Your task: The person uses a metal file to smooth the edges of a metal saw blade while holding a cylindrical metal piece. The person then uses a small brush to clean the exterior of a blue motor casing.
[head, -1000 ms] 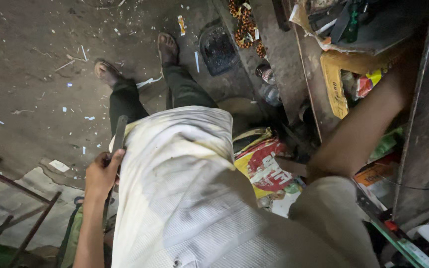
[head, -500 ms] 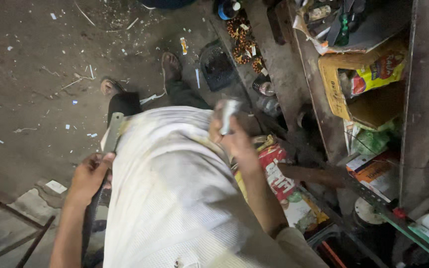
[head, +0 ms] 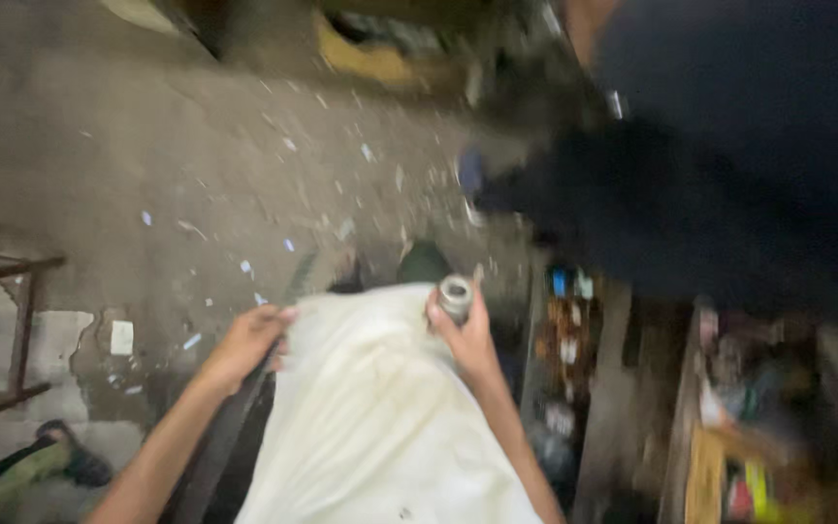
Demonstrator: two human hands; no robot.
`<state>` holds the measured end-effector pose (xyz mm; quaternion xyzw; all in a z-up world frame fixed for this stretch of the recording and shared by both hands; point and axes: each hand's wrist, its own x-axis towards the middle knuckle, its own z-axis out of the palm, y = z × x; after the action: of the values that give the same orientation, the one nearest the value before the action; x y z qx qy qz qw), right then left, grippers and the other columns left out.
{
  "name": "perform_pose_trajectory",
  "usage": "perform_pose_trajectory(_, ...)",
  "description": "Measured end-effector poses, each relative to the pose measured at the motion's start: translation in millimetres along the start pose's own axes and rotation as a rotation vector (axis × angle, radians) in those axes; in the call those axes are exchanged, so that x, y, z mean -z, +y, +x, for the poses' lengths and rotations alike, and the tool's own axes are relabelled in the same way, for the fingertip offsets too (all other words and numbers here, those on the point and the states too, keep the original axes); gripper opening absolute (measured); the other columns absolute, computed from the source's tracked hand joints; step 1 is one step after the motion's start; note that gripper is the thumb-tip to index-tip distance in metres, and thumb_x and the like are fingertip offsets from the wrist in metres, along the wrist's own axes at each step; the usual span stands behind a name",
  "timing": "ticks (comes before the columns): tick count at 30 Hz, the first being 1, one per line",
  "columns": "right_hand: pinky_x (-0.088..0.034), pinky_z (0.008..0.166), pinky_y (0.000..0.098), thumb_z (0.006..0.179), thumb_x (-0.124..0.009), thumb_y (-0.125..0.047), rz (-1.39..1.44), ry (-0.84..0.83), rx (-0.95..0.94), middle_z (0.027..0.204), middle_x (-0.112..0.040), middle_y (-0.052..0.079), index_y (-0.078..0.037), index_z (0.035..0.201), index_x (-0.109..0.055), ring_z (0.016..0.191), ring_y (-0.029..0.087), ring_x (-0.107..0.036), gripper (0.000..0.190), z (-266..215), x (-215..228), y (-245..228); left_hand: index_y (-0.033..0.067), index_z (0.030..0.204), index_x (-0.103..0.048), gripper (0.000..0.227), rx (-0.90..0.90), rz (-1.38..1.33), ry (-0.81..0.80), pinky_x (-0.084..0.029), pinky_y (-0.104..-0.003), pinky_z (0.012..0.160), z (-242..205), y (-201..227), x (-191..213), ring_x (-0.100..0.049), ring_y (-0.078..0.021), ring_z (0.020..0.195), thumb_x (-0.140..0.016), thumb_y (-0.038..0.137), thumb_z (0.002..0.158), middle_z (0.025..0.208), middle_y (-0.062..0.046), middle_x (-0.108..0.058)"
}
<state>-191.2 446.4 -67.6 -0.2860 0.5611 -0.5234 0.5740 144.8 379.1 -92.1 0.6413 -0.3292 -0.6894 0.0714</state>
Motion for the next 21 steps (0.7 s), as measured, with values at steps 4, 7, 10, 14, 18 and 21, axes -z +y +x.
perform_pose_trajectory(4,-0.056,0.08,0.034,0.09,-0.078,-0.015,0.048,-0.08,-0.035,0.1,-0.065,0.006,-0.005,0.111,-0.056,0.09,0.017,-0.064,0.033,57.5,-36.6,-28.5,0.005,0.095,-0.061,0.035,-0.225,-0.111,-0.067,-0.045,-0.027,0.045,18.6,68.0,-10.4,-0.055,-0.0131,0.046,-0.061,0.04,0.097,0.066,-0.004,-0.062)
perform_pose_trajectory(7,-0.047,0.096,0.0362,0.089,-0.081,-0.004,-0.564,-0.236,0.52,0.119,-0.054,0.01,-0.006,0.115,-0.062,0.11,0.023,-0.055,0.033,119.0,-51.2,-51.9,0.0076,0.096,-0.058,0.027,-0.289,-0.358,-0.133,-0.044,-0.027,0.041,27.9,120.5,-9.6,-0.053,-0.0115,0.042,-0.06,0.035,0.099,0.061,-0.004,-0.059)
perform_pose_trajectory(10,-0.05,0.083,0.034,0.067,-0.092,-0.024,-0.892,-0.255,0.585,0.102,-0.059,0.007,-0.008,0.103,-0.067,0.096,0.02,-0.058,0.047,189.9,-62.4,-66.6,0.0063,0.097,-0.06,0.025,-0.297,-0.37,-0.087,-0.044,-0.027,0.041,38.3,164.8,1.0,-0.052,-0.0107,0.042,-0.062,0.031,0.098,0.061,-0.002,-0.058)
perform_pose_trajectory(14,-0.052,0.078,0.0322,0.082,-0.086,-0.02,-0.237,-0.131,0.028,0.104,-0.061,0.008,-0.008,0.117,-0.065,0.091,0.019,-0.058,0.043,272.7,-100.6,-95.9,0.007,0.103,-0.064,0.025,-0.33,-0.246,0.097,-0.044,-0.028,0.041,37.4,223.8,24.9,-0.054,-0.0114,0.043,-0.065,0.031,0.096,0.062,-0.002,-0.061)
perform_pose_trajectory(18,-0.06,0.083,0.0311,0.09,-0.074,-0.027,0.592,-0.181,-0.13,0.12,-0.068,0.008,-0.015,0.131,-0.06,0.103,0.02,-0.069,0.044,363.1,-132.5,-140.8,0.0057,0.11,-0.062,0.039,-0.367,0.111,0.462,-0.045,-0.038,0.046,50.5,302.1,57.2,-0.058,-0.0251,0.047,-0.076,0.037,0.091,0.062,-0.015,-0.062)
perform_pose_trajectory(21,-0.061,0.085,0.034,0.098,-0.071,-0.032,0.633,-0.155,-0.156,0.121,-0.068,0.011,-0.008,0.13,-0.057,0.104,0.023,-0.07,0.042,398.8,-129.3,-154.9,0.0032,0.119,-0.059,0.045,-0.593,0.21,0.688,-0.049,-0.047,0.056,83.8,355.2,75.9,-0.065,-0.0372,0.063,-0.08,0.036,0.096,0.073,-0.021,-0.065)
